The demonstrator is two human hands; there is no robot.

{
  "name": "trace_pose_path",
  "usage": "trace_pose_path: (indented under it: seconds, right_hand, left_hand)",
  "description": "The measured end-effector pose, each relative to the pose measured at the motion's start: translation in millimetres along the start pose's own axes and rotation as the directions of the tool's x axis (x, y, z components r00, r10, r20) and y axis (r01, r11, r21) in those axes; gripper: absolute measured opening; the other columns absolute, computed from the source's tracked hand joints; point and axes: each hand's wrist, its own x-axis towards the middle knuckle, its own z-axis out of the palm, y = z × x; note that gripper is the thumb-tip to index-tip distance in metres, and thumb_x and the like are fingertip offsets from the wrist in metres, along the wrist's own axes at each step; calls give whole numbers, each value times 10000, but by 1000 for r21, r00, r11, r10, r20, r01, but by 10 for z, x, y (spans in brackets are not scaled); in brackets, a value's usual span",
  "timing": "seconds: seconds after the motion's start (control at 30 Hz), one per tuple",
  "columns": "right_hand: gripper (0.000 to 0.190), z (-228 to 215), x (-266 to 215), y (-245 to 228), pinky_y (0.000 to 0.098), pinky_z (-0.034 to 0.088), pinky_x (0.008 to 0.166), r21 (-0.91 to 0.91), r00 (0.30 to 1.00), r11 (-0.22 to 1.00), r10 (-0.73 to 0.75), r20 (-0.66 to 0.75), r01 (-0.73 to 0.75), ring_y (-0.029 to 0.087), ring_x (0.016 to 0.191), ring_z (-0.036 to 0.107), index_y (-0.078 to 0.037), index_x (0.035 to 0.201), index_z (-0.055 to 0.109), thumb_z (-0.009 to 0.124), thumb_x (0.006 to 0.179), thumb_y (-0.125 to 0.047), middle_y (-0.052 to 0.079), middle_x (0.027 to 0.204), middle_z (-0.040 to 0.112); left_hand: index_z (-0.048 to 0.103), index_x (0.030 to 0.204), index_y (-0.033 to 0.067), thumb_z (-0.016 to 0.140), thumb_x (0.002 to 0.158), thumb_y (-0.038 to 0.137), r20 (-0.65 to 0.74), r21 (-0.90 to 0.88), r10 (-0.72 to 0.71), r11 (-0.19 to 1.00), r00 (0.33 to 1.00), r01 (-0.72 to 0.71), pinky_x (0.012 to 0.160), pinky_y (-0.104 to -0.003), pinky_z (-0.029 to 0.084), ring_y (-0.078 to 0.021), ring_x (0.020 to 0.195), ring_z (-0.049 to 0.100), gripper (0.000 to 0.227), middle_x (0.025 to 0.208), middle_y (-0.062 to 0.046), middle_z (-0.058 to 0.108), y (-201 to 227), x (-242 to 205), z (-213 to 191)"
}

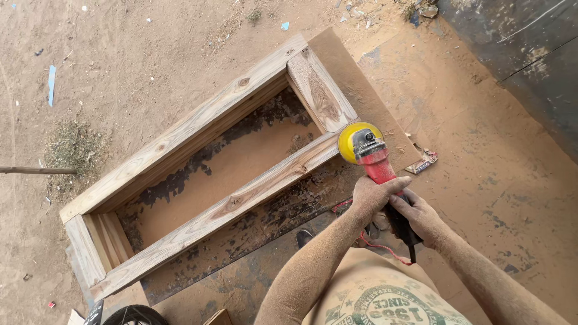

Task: The person sands the surface of a rectangular wooden frame using an angle grinder with a sanding disc.

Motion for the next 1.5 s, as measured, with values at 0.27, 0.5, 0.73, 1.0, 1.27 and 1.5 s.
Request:
trace_pose_path:
  seconds: [0.27, 0.5, 0.73, 1.0, 1.27, 1.5]
  right_hand:
    - [454, 585, 50, 340, 312, 568, 586, 158, 968, 985, 20, 251, -62, 130, 702, 660, -97, 1289, 617, 584, 975, -424, 69, 925, 699]
    - [484, 1198, 40, 521, 318, 544, 545, 63, 929, 994, 66, 363, -95, 153, 661, 632, -116, 1321, 611, 571, 972, -447, 78, 942, 690]
    - [535, 1885, 46, 726, 273, 593, 823, 39, 878, 999, 12, 478, -35, 94, 1005, 690, -87, 1408, 568, 552, 988, -417, 38, 1174, 729]
    - [515, 2915, 71, 992, 322, 572, 676, -17, 823, 994, 102, 559, -111, 136, 808, 656, -103, 1380, 582, 592, 968, -412, 64, 1033, 712]
    - [542, 3930, -80, 1137, 309, 559, 626, -153, 778, 974, 224, 587, -165, 124, 753, 630, -117, 1382, 564, 588, 963, -460, 54, 963, 678]
    - [533, 4635, -45, 1276, 333, 488, 559, -290, 696, 952, 271, 665, -93, 175, 713, 586, -145, 1377, 578, 575, 978, -499, 95, 968, 674]
  left_hand:
    - [732, 881, 13, 873, 746, 410, -115, -243, -101, 968, 988, 70, 547, -327, 512, -145, 639, 649, 443, 782, -70, 716, -286, -487, -544]
    - [743, 856, 25, 870, 739, 406, -198, -230, -118, 971, 973, 70, 586, -281, 547, -109, 642, 667, 419, 756, -43, 725, -630, -780, -1118]
    - [745, 831, 21, 879, 736, 397, -273, -344, -162, 937, 948, 61, 556, -288, 493, -111, 618, 612, 410, 728, -32, 696, -1048, -1102, -1685]
    - [713, 792, 50, 879, 740, 345, -374, -449, -176, 893, 910, -13, 609, -281, 514, -95, 642, 621, 342, 728, -23, 698, -1576, -1541, -2542]
    - [716, 775, 33, 874, 739, 366, -470, -478, -250, 878, 846, -6, 581, -293, 498, -103, 618, 605, 370, 718, -30, 682, -2234, -1928, -3320]
    - [737, 805, 29, 869, 734, 390, -540, -515, -304, 857, 785, -22, 591, -292, 528, -124, 645, 647, 391, 749, -45, 709, -2572, -2246, -3917]
